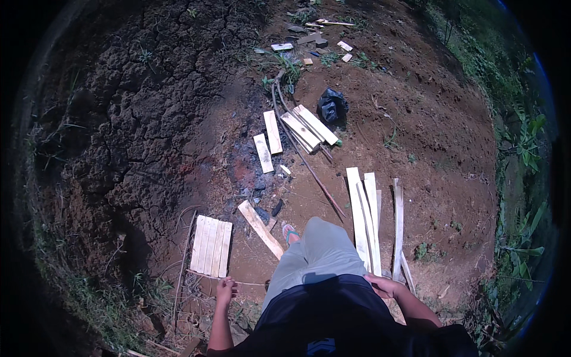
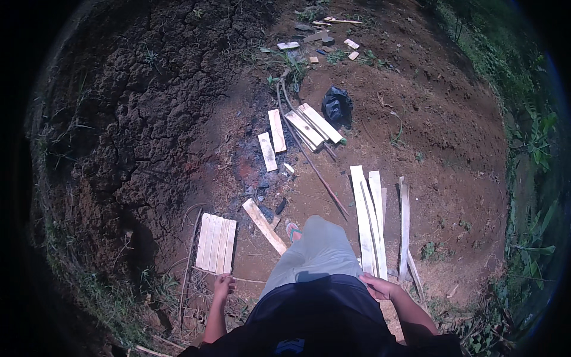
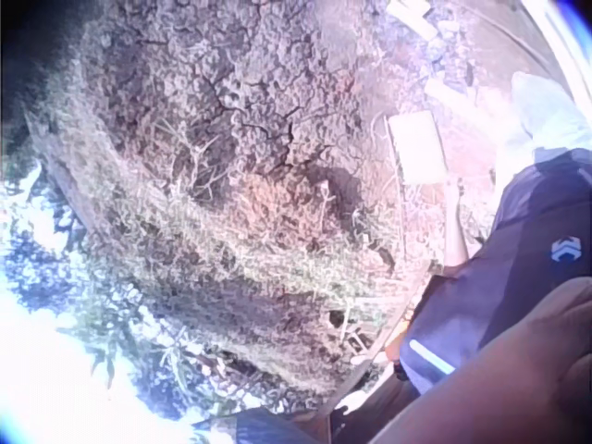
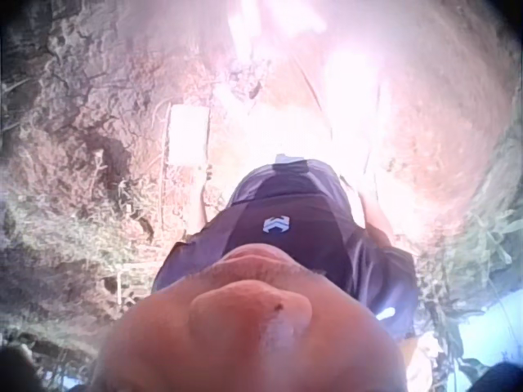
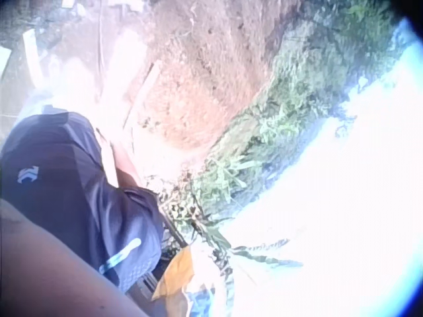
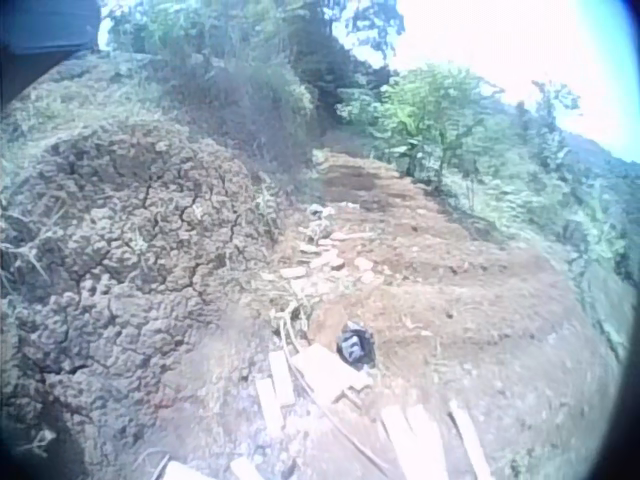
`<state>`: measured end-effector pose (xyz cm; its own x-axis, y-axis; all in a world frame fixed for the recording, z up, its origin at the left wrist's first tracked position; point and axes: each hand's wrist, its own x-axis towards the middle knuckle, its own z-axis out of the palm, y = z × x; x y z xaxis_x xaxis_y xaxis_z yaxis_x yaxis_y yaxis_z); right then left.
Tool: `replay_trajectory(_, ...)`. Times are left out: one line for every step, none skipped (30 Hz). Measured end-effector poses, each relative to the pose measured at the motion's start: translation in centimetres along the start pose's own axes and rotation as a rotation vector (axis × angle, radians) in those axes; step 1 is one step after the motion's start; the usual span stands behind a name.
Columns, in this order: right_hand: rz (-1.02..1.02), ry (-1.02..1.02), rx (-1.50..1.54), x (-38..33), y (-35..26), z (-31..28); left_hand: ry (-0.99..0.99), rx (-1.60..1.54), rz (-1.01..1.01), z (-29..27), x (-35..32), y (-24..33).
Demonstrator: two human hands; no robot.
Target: The person picks up wood scraps from the ground and places them into a black plastic bag.
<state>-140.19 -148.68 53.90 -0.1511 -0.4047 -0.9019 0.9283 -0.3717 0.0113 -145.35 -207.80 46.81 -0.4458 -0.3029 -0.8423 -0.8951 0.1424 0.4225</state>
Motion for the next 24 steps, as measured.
replay_trajectory(-0.010,-0.008,-0.001,-0.2,0.4,-0.6,0.022,0.058,0.014,-0.8,2.0,3.0)
replay_trajectory(-0.019,-0.015,0.003,-0.3,1.1,-1.3,0.043,0.101,0.029,-0.8,3.3,6.9)
replay_trajectory(-0.039,-0.035,0.016,0.8,1.7,-2.7,0.057,0.098,0.069,-1.5,5.8,9.2)
replay_trajectory(-0.034,-0.109,-0.055,0.6,0.4,-2.6,0.033,0.086,0.131,-1.7,7.2,12.5)
replay_trajectory(-0.052,-0.082,-0.072,-0.1,-1.3,-1.0,0.018,0.099,0.180,-1.1,7.8,16.4)
replay_trajectory(-0.067,-0.058,-0.097,-0.3,-2.6,0.5,-0.007,0.128,0.218,-0.8,8.8,19.6)
replay_trajectory(-0.075,0.016,-0.187,1.0,-2.8,-1.0,-0.054,0.190,0.265,0.1,9.4,23.1)
replay_trajectory(-0.039,0.160,-0.350,1.8,-3.2,-0.8,-0.099,0.229,0.283,1.0,10.0,26.6)
replay_trajectory(-0.003,0.182,-0.574,4.2,-1.9,-4.3,-0.145,0.280,0.325,3.3,9.7,30.2)
replay_trajectory(-0.011,0.259,-0.673,5.0,-3.2,-2.4,-0.187,0.272,0.379,2.9,10.4,32.1)
replay_trajectory(0.061,0.310,-0.763,7.8,-1.3,-5.6,-0.225,0.308,0.405,4.7,10.2,34.9)
replay_trajectory(-0.083,0.358,-1.400,10.3,-0.3,-7.5,-0.254,0.292,0.400,5.3,10.9,36.3)
replay_trajectory(-0.445,-0.036,-1.944,11.9,2.5,-18.9,-0.351,0.158,0.356,8.5,12.8,35.5)
replay_trajectory(-0.527,-0.014,-1.167,14.6,2.2,-17.5,-0.340,0.130,0.337,8.6,12.8,36.8)
replay_trajectory(-0.394,0.021,-0.739,16.3,-0.8,-11.1,-0.289,0.214,0.326,7.3,11.8,38.1)
replay_trajectory(-0.242,0.100,-0.283,15.8,-2.7,-3.6,-0.313,0.366,0.334,9.9,11.7,41.4)
replay_trajectory(-0.116,0.089,-0.157,15.2,-10.7,2.8,-0.262,0.297,0.268,5.0,11.4,38.8)
replay_trajectory(-0.126,0.156,-0.024,12.2,-15.1,6.3,-0.293,0.360,0.204,6.9,10.3,40.4)
replay_trajectory(0.046,0.028,0.420,13.2,-16.9,5.1,-0.362,0.366,0.196,8.7,10.0,41.9)
replay_trajectory(-0.022,0.082,0.394,12.7,-20.6,6.9,-0.391,0.377,0.178,9.0,9.8,43.0)
replay_trajectory(-0.012,0.188,0.329,11.1,-24.9,9.2,-0.415,0.312,0.202,8.7,9.5,43.8)
replay_trajectory(0.005,0.293,0.266,9.4,-29.1,11.5,-0.393,0.299,0.205,8.6,9.4,45.0)
replay_trajectory(-0.041,0.376,0.207,8.9,-32.0,11.9,-0.380,0.290,0.209,8.9,9.4,46.3)
replay_trajectory(-0.081,0.457,0.143,8.5,-34.9,12.4,-0.363,0.284,0.215,9.0,9.5,47.8)
